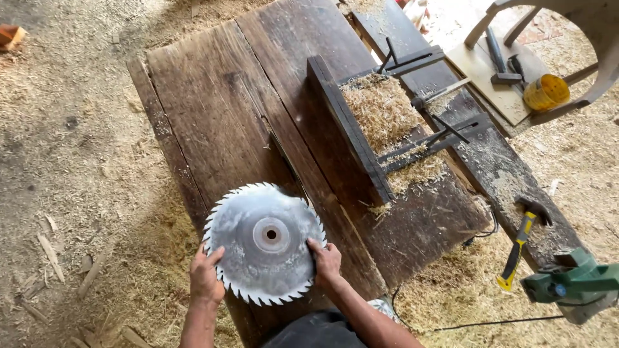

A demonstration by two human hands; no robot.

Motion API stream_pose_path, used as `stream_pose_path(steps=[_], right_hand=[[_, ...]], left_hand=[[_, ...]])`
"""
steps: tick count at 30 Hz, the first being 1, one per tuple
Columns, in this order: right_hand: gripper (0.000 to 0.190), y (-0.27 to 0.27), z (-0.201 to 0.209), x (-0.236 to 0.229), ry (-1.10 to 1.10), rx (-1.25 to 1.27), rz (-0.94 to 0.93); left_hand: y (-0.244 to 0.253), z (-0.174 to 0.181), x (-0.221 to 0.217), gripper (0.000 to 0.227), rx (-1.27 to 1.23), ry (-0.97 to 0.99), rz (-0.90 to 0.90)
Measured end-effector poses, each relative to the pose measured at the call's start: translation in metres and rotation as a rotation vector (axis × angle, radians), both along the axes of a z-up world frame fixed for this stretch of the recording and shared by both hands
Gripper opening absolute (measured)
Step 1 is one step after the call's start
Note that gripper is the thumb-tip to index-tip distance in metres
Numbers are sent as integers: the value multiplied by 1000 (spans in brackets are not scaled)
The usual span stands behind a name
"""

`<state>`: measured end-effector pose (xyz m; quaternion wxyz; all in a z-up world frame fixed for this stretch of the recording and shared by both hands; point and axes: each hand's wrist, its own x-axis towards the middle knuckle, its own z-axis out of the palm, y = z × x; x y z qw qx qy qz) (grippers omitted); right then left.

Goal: Inspecting and rotating a large circular saw blade on a woodworking workbench.

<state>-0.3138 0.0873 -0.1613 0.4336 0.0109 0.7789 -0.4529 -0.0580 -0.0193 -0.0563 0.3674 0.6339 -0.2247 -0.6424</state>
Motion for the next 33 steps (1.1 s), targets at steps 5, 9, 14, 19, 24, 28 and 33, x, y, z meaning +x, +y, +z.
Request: stream_pose_path(steps=[5, 9, 14, 19, 24, 28, 33], right_hand=[[61, -2, 4, 3, -122, -47, -55], [57, -4, 15, 2, -247, -42, -130], [49, -8, 8, 2, -310, -129, -147], [48, -13, 8, 2, -267, -71, -144], [40, -16, 1, 1, -295, -57, -143], [44, -16, -9, 10, -334, -94, -192], [38, -13, -26, 7, -358, -231, -250]], left_hand=[[-9, 14, -13, 94, -121, -63, -44], [-14, 16, -17, 95, -128, -67, -26], [-22, 25, -25, 92, -235, -36, -45], [-31, 17, -30, 82, -311, 17, -56], [-38, 24, -38, 73, -326, 87, -75], [-40, 26, -33, 69, -338, 129, -83], [-42, 42, -49, 65, -323, 305, -127]])
